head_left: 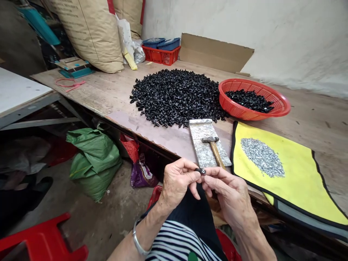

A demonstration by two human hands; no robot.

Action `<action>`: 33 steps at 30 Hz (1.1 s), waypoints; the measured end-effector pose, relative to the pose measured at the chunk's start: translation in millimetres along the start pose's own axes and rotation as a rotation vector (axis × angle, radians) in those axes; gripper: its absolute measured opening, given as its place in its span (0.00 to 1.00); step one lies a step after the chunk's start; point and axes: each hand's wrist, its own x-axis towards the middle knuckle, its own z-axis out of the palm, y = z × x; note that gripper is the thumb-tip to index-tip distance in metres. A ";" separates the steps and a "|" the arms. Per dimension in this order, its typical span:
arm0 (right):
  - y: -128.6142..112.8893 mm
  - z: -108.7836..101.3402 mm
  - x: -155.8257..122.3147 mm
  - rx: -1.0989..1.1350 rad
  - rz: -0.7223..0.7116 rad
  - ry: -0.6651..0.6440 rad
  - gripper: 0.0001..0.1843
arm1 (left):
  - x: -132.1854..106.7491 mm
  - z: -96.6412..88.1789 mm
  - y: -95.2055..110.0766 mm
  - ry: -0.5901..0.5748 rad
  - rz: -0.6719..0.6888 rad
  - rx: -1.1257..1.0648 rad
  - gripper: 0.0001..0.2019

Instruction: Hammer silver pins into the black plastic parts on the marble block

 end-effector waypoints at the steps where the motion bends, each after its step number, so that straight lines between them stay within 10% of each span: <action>1: -0.5 0.3 0.4 0.018 0.025 -0.005 0.10 | 0.4 0.0 0.1 0.003 -0.041 -0.041 0.05; 8: -4.3 4.4 0.7 0.157 0.157 0.001 0.11 | 4.7 -4.9 3.1 0.029 -0.214 -0.195 0.10; 27: -6.8 -6.2 29.9 -0.107 0.251 -0.223 0.16 | 11.7 1.5 -11.8 0.092 -0.120 -0.005 0.07; 33: -66.7 -45.4 85.8 -0.335 0.114 -0.038 0.15 | 13.4 2.9 -11.2 0.108 -0.102 0.093 0.15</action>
